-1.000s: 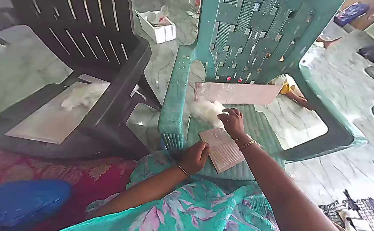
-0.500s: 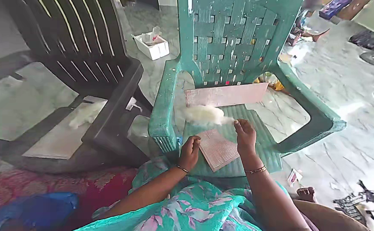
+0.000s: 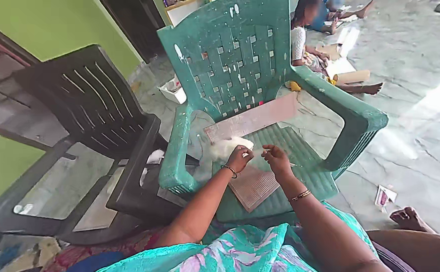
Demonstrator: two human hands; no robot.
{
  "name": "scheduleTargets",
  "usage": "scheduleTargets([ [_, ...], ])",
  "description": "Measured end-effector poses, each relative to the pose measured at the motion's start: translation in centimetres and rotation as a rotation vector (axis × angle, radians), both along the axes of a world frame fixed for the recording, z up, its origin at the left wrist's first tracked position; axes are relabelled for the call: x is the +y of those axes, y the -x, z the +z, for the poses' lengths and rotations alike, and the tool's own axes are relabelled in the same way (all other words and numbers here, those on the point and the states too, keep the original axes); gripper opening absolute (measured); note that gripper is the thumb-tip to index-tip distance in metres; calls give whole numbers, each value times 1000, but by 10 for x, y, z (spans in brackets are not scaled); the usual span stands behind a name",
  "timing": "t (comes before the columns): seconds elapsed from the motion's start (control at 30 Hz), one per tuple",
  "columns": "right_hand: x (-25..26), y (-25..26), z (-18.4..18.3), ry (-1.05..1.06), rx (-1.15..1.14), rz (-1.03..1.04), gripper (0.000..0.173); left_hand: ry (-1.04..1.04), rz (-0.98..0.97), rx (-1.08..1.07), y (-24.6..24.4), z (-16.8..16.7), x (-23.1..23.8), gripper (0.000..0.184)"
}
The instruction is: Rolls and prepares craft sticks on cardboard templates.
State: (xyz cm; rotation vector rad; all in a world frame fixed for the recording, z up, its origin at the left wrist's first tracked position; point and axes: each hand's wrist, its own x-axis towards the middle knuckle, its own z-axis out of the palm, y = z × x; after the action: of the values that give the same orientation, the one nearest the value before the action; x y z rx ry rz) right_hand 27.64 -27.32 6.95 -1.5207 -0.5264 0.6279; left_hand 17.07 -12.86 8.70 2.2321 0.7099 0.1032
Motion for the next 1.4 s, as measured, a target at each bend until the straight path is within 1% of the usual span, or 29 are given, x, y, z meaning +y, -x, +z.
scheduleTargets([
  [0.1,0,-14,-1,67,-114,-30,25,80,92,-5,-2,2,2,28],
  [0.17,0,-20,-3,60,-149,-33,28,116,131,-28,-3,2,3,27],
  [0.3,5,-20,-4,32,-150,55,45,85,119,-53,-5,3,4,27],
  [0.37,9,-16,-4,52,-158,88,47,58,102,-38,-8,1,4,27],
  [0.4,11,-13,-4,73,-165,89,45,49,98,-26,-9,0,4,27],
  [0.5,12,-8,-2,133,-188,42,22,8,118,-5,-10,-3,2,27],
  [0.57,11,-9,1,169,-193,-6,17,-58,177,-11,-10,-3,2,27],
  [0.7,8,-17,0,179,-164,-97,20,-174,336,31,-12,-5,11,33],
  [0.77,7,-20,-1,156,-111,-106,24,-200,400,121,-14,-7,20,34],
  [0.83,8,-21,-2,123,-65,-105,28,-209,416,251,-14,-10,29,33],
  [0.9,8,-20,-1,86,-48,-104,27,-210,430,299,-12,-12,34,33],
  [0.97,8,-20,1,61,-42,-88,23,-221,470,204,-9,-10,32,41],
  [1.03,7,-19,3,34,-42,-69,20,-231,487,31,-3,-1,22,47],
  [1.1,4,-16,6,-14,-12,-53,18,-175,471,-144,2,7,10,46],
  [1.13,3,-13,8,-51,17,-50,17,-106,454,-201,3,11,3,44],
  [1.23,4,-3,11,-178,139,-65,11,210,408,-266,-1,18,-25,30],
  [1.3,3,2,12,-214,221,-57,10,407,374,-313,-6,20,-39,21],
  [1.33,3,4,12,-216,255,-57,9,468,363,-333,-9,19,-44,15],
  [1.4,1,6,13,-211,323,-84,10,496,352,-348,-14,17,-49,10],
])
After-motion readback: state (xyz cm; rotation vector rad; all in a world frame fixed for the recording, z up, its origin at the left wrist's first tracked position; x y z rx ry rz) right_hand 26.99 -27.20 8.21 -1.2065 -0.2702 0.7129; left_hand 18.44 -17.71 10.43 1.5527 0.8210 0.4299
